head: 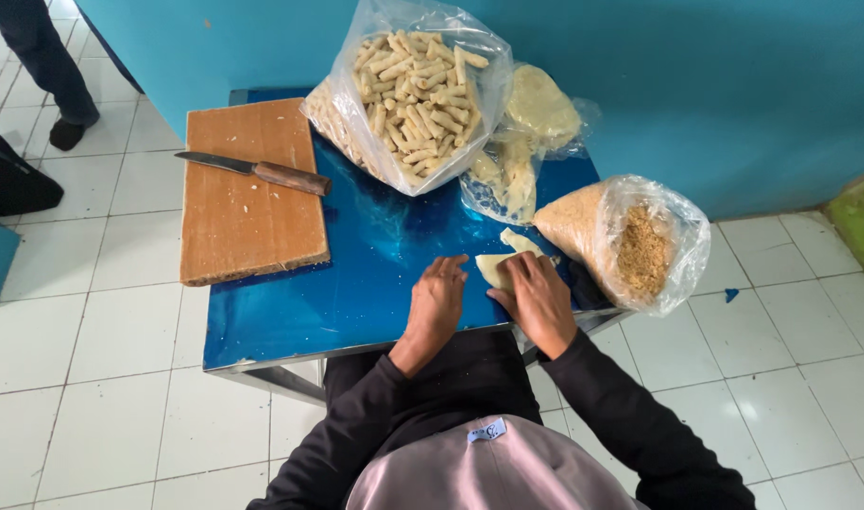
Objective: The person sits at a small table and folds thin dough wrappers around a pinch of brown filling taken from a plastic bag, pressing each wrapper closed and setting the folded pastry aside with a pile of finished ones. The person repeats this folding cycle throughout the episode.
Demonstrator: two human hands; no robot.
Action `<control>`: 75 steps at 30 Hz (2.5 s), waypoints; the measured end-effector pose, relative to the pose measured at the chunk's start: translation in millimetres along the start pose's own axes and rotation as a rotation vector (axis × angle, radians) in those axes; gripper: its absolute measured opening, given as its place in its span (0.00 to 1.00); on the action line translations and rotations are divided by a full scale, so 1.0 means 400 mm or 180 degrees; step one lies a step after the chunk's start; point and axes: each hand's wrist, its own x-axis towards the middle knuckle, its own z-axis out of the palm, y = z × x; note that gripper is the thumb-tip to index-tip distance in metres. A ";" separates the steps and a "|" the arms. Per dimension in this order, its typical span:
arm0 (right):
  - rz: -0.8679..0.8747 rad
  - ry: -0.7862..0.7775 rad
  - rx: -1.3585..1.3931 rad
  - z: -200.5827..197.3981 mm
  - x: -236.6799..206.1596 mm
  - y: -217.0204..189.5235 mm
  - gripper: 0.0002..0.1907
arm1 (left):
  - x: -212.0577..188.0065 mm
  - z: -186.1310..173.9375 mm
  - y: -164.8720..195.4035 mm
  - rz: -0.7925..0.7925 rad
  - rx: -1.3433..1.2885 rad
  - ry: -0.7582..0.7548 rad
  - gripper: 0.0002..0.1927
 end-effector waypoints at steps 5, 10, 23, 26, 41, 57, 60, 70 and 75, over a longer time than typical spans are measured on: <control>0.0185 0.0180 0.0260 0.033 -0.020 0.048 0.04 | -0.002 0.022 -0.004 -0.0501 -0.0732 -0.0197 0.13; 0.0937 -0.0075 0.1356 0.047 -0.003 0.121 0.07 | 0.000 0.043 -0.004 -0.0828 -0.0861 -0.0400 0.12; 0.1779 -0.0395 0.3014 0.078 -0.026 0.181 0.08 | 0.076 0.161 0.027 -0.1072 -0.0879 -0.0145 0.18; 0.1879 -0.0288 0.3420 0.076 -0.033 0.171 0.08 | 0.068 0.158 0.027 -0.0709 -0.1567 0.0116 0.14; 0.2770 -0.0367 0.6216 0.188 -0.034 0.093 0.05 | -0.001 -0.005 -0.020 -0.1365 -0.3215 0.0480 0.11; -0.0423 -0.0265 0.1400 0.067 -0.015 -0.085 0.11 | -0.059 -0.210 -0.017 -0.0518 0.0643 0.1036 0.23; 0.0104 -0.0722 0.1699 0.037 0.030 -0.017 0.15 | -0.065 -0.217 0.006 -0.0271 0.1362 0.0947 0.22; -0.0043 -0.0199 -0.0614 0.147 0.169 0.244 0.07 | -0.110 -0.162 0.054 0.0176 0.1381 0.0413 0.13; -0.0087 -0.0169 -0.0442 0.172 0.166 0.262 0.09 | -0.125 -0.161 0.052 0.0142 0.1519 0.0207 0.12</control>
